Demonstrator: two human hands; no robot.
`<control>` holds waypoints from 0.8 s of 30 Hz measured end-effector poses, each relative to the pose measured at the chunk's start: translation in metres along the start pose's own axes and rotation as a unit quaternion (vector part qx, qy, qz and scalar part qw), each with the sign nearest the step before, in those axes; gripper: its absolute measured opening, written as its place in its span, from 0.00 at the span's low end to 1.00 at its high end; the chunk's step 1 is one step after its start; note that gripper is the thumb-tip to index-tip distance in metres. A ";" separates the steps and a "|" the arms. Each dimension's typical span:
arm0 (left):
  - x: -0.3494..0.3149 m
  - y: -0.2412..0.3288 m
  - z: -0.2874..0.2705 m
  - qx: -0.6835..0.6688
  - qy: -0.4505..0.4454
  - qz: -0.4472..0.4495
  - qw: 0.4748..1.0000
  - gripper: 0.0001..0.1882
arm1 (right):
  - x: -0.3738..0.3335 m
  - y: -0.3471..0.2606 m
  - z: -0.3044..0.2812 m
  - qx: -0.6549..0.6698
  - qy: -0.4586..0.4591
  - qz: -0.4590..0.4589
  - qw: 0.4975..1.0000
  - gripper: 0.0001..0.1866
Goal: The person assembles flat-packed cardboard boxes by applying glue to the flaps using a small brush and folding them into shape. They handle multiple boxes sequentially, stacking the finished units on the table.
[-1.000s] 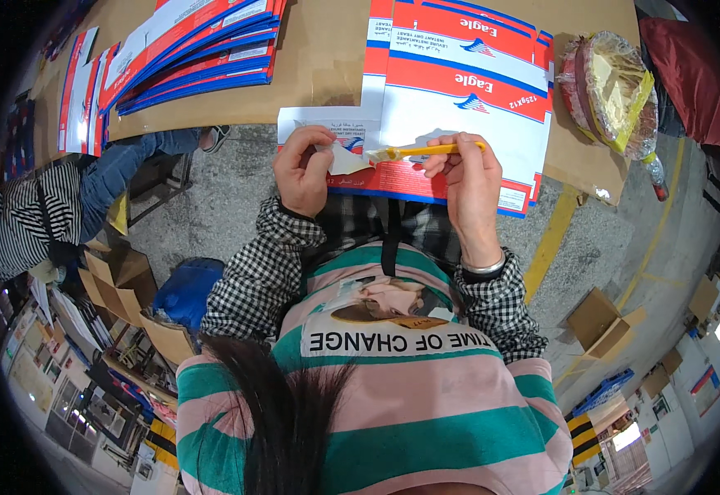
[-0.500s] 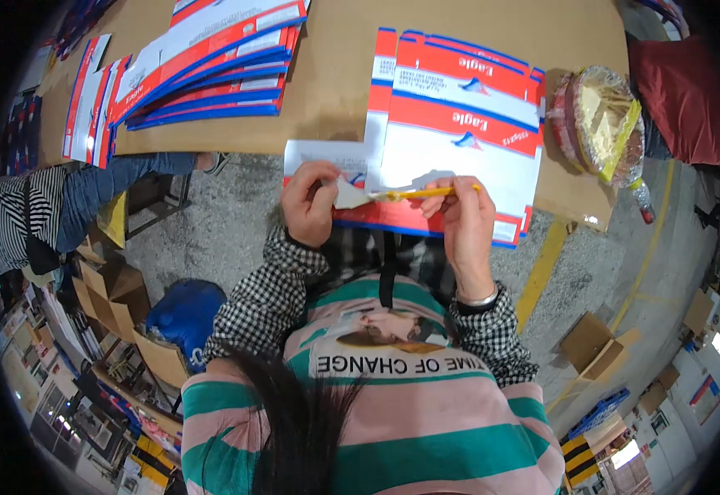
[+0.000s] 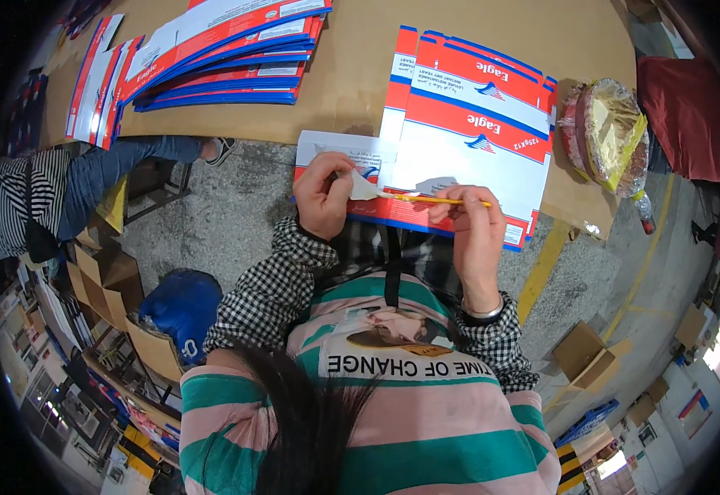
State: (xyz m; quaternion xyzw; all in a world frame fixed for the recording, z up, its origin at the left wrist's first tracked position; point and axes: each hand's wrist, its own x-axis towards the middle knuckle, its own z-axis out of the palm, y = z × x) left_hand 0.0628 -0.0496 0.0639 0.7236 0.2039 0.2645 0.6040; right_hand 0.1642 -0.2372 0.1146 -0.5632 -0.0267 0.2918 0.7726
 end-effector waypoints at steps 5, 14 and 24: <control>0.000 -0.003 0.000 0.000 0.006 -0.003 1.000 0.05 | -0.002 -0.001 0.009 -0.026 -0.013 -0.003 1.000 0.09; 0.001 -0.003 0.000 0.005 0.012 0.012 1.000 0.05 | -0.004 -0.006 0.008 -0.056 -0.048 -0.008 0.997 0.09; 0.001 -0.003 0.001 0.007 0.015 0.013 1.000 0.05 | -0.007 -0.015 0.013 -0.074 -0.079 -0.037 0.993 0.08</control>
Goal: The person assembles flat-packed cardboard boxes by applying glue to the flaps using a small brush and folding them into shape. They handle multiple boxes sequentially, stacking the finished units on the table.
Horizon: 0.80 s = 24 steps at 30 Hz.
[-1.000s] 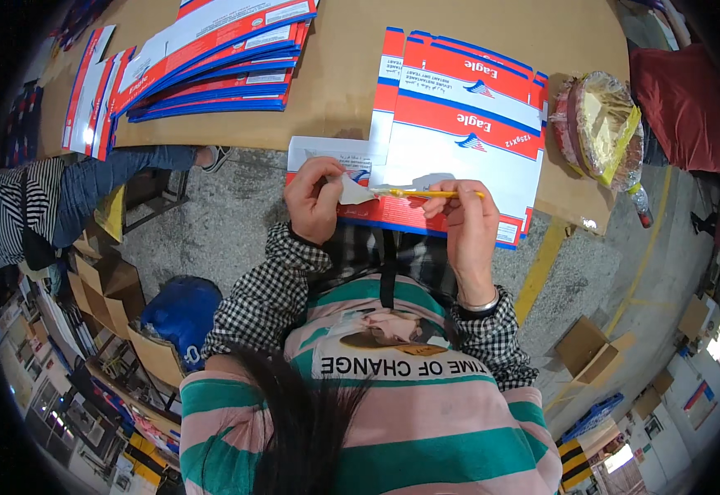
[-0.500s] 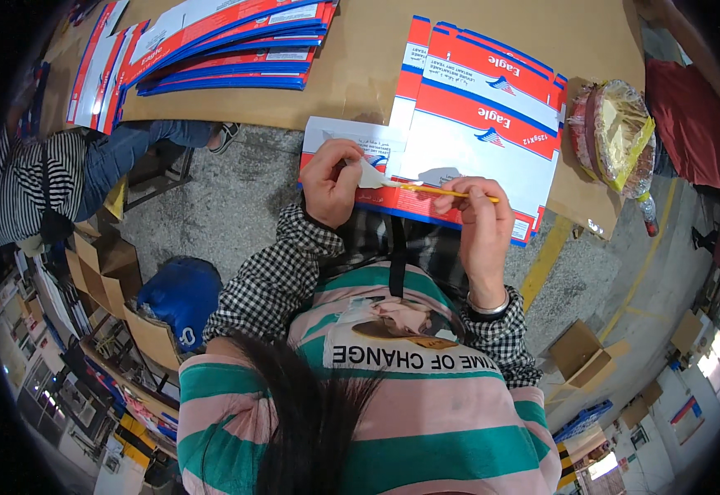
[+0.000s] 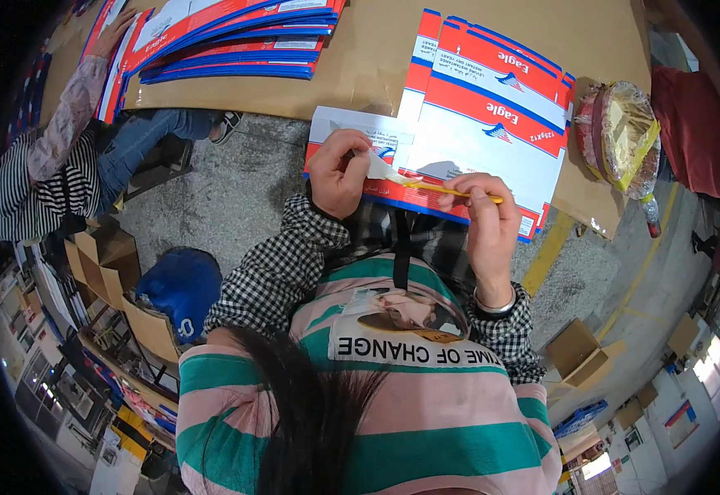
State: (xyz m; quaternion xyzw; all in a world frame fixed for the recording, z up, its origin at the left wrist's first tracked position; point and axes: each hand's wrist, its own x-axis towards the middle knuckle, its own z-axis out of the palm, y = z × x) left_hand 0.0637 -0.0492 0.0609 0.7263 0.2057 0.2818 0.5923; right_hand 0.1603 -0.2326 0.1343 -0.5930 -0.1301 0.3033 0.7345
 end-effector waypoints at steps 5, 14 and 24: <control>0.000 -0.001 0.000 -0.004 -0.001 0.001 1.000 0.05 | 0.002 -0.003 0.005 -0.029 -0.018 -0.012 0.999 0.07; -0.001 0.000 -0.001 0.004 -0.001 -0.002 1.000 0.05 | 0.003 -0.006 0.004 -0.047 -0.049 -0.017 0.998 0.07; -0.003 -0.005 -0.004 -0.015 -0.022 -0.017 0.999 0.06 | 0.005 -0.010 -0.002 -0.017 -0.023 -0.012 1.000 0.08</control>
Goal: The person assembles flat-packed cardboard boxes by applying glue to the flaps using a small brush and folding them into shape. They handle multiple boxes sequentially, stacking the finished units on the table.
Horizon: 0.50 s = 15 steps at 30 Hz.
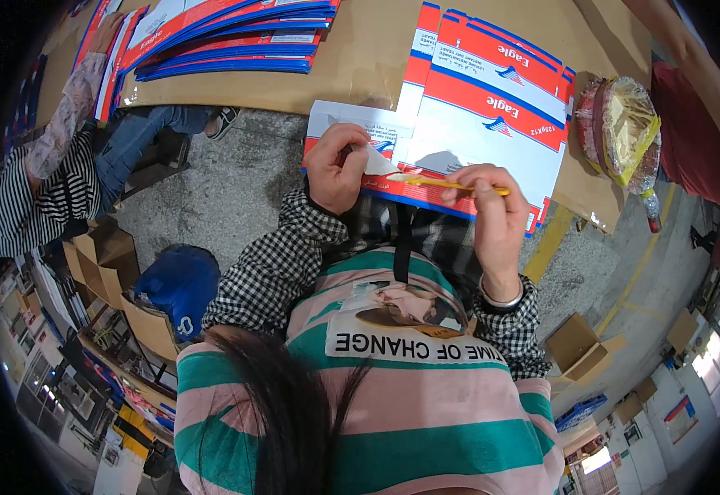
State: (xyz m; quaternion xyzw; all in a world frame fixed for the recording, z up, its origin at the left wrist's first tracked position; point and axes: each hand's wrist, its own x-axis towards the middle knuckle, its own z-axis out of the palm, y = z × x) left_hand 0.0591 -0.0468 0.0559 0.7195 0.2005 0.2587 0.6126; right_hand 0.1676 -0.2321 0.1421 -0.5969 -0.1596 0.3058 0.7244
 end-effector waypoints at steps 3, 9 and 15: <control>0.001 0.004 0.000 -0.008 0.004 0.004 1.000 0.06 | 0.005 0.002 -0.007 0.007 0.054 -0.003 0.999 0.10; 0.001 0.005 0.000 -0.014 0.008 0.008 1.000 0.07 | 0.009 0.024 -0.010 0.062 0.117 0.067 0.989 0.12; 0.000 0.006 -0.001 0.001 0.014 -0.002 1.000 0.07 | 0.010 0.030 -0.011 0.095 0.151 0.093 0.980 0.12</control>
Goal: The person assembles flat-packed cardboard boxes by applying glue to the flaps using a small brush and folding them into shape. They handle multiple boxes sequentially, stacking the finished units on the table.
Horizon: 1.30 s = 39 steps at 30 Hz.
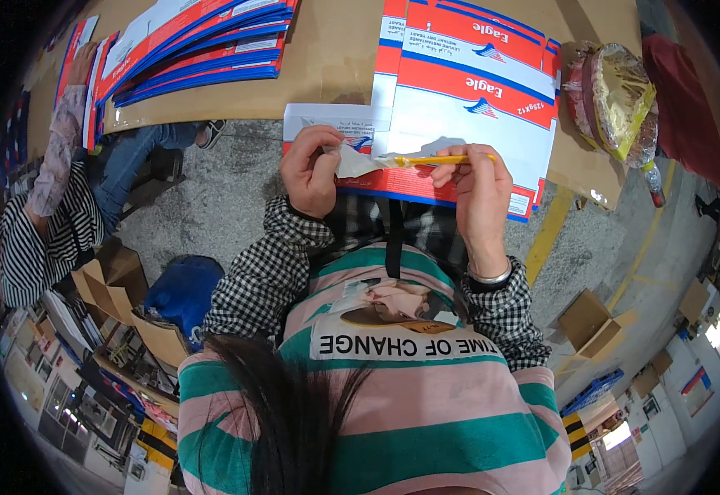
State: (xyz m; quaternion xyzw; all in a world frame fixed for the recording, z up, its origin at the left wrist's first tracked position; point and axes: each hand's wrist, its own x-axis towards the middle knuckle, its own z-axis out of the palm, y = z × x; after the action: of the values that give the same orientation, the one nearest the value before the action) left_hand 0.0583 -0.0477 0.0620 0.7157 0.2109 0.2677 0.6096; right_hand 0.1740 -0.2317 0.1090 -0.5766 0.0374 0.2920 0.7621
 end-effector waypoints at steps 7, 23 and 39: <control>0.001 0.001 0.000 -0.004 0.007 0.003 1.000 0.08 | 0.004 0.002 -0.001 0.014 0.009 0.009 1.000 0.12; 0.001 0.005 0.000 0.013 0.007 -0.022 1.000 0.07 | -0.001 -0.007 0.002 -0.003 -0.030 0.005 1.000 0.12; 0.000 0.000 -0.002 -0.018 0.009 -0.013 1.000 0.08 | -0.001 -0.045 -0.002 -0.150 -0.133 -0.066 0.977 0.12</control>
State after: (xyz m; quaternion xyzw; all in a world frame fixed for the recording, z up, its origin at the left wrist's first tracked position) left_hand 0.0568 -0.0465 0.0618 0.6994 0.2206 0.2699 0.6240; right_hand 0.1954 -0.2410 0.1471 -0.6416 -0.1468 0.3178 0.6825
